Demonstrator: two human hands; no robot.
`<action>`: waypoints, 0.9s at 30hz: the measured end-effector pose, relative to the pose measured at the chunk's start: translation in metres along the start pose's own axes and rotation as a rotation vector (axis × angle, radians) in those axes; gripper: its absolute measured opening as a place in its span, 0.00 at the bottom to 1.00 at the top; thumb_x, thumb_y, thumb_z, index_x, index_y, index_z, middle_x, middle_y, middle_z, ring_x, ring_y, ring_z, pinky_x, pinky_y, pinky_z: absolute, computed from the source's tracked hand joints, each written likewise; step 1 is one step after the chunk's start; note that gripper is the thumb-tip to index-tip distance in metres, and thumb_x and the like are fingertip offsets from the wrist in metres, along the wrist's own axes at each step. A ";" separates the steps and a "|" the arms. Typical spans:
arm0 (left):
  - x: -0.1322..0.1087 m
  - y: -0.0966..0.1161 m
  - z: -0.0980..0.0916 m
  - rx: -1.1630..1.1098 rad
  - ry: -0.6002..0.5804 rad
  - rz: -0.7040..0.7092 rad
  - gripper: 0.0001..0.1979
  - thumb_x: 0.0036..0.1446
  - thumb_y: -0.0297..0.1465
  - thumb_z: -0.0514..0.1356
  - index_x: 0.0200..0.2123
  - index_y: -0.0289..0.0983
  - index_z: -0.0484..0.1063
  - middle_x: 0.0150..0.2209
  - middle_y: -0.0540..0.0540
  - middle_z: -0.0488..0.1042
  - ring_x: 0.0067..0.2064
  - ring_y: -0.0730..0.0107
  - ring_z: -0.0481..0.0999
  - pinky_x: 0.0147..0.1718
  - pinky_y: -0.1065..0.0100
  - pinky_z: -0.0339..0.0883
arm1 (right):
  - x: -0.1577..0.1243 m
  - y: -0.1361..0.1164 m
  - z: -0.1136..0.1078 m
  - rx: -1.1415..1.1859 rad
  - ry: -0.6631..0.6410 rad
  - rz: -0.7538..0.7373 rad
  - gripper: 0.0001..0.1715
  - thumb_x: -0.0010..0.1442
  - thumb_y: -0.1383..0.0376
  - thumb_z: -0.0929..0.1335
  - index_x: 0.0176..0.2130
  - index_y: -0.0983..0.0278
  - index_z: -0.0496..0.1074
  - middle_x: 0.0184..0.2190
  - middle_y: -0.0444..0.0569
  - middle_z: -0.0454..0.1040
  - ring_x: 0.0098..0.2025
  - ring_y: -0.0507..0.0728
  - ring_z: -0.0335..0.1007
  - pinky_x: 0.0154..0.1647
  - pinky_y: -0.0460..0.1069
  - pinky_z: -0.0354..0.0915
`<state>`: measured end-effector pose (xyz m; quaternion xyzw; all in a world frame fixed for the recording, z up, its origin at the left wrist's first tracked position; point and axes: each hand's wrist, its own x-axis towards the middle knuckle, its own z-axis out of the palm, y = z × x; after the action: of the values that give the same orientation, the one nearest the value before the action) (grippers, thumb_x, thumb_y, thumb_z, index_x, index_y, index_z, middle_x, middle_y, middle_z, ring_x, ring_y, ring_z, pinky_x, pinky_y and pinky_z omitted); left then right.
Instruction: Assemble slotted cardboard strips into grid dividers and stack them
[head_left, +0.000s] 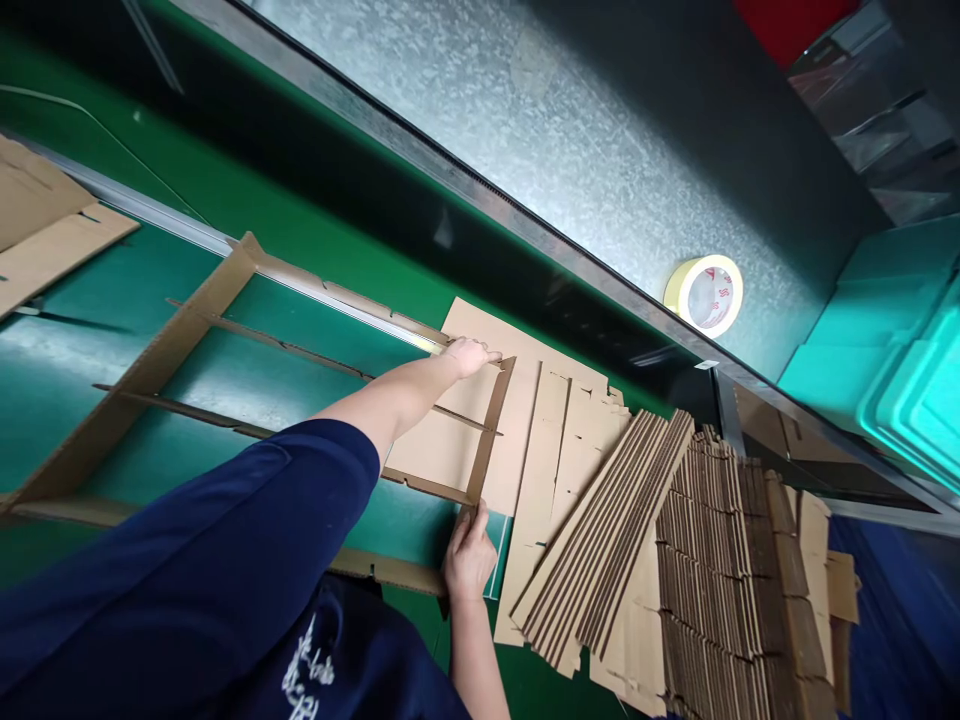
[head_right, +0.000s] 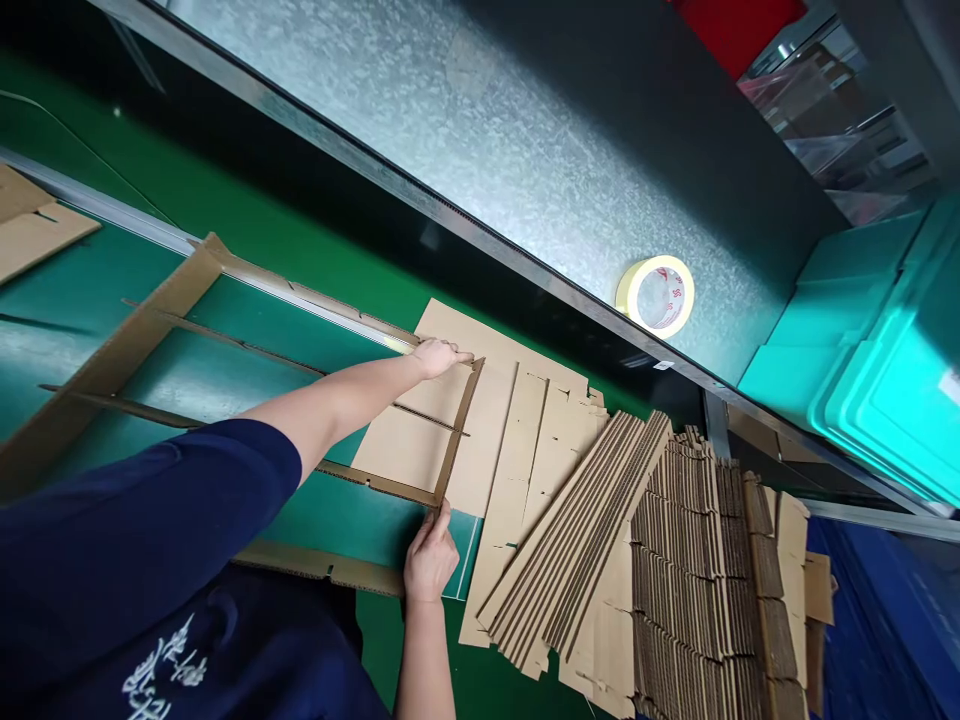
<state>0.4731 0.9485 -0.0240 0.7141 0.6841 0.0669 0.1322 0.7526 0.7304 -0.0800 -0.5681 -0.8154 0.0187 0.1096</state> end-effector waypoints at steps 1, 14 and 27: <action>0.000 0.000 0.000 -0.002 -0.001 -0.003 0.29 0.57 0.20 0.50 0.56 0.54 0.62 0.46 0.42 0.73 0.46 0.59 0.73 0.44 0.57 0.63 | 0.000 0.000 0.000 -0.001 0.009 0.000 0.28 0.68 0.61 0.51 0.53 0.77 0.64 0.19 0.52 0.73 0.19 0.55 0.69 0.18 0.46 0.55; 0.000 -0.005 0.008 -0.029 -0.005 0.020 0.30 0.59 0.21 0.47 0.60 0.55 0.58 0.48 0.41 0.72 0.46 0.59 0.73 0.43 0.58 0.64 | 0.014 -0.005 0.003 -0.087 -0.174 0.068 0.26 0.67 0.65 0.53 0.58 0.77 0.60 0.23 0.54 0.75 0.23 0.57 0.72 0.21 0.47 0.61; 0.001 -0.005 0.010 -0.102 0.052 0.036 0.38 0.56 0.19 0.50 0.61 0.65 0.48 0.55 0.46 0.67 0.49 0.58 0.72 0.48 0.54 0.62 | 0.034 -0.017 -0.007 -0.177 -0.292 0.069 0.27 0.66 0.66 0.50 0.58 0.76 0.57 0.27 0.55 0.75 0.24 0.58 0.72 0.21 0.47 0.59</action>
<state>0.4714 0.9487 -0.0345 0.7167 0.6701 0.1224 0.1495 0.7274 0.7558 -0.0655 -0.5944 -0.8012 0.0329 -0.0613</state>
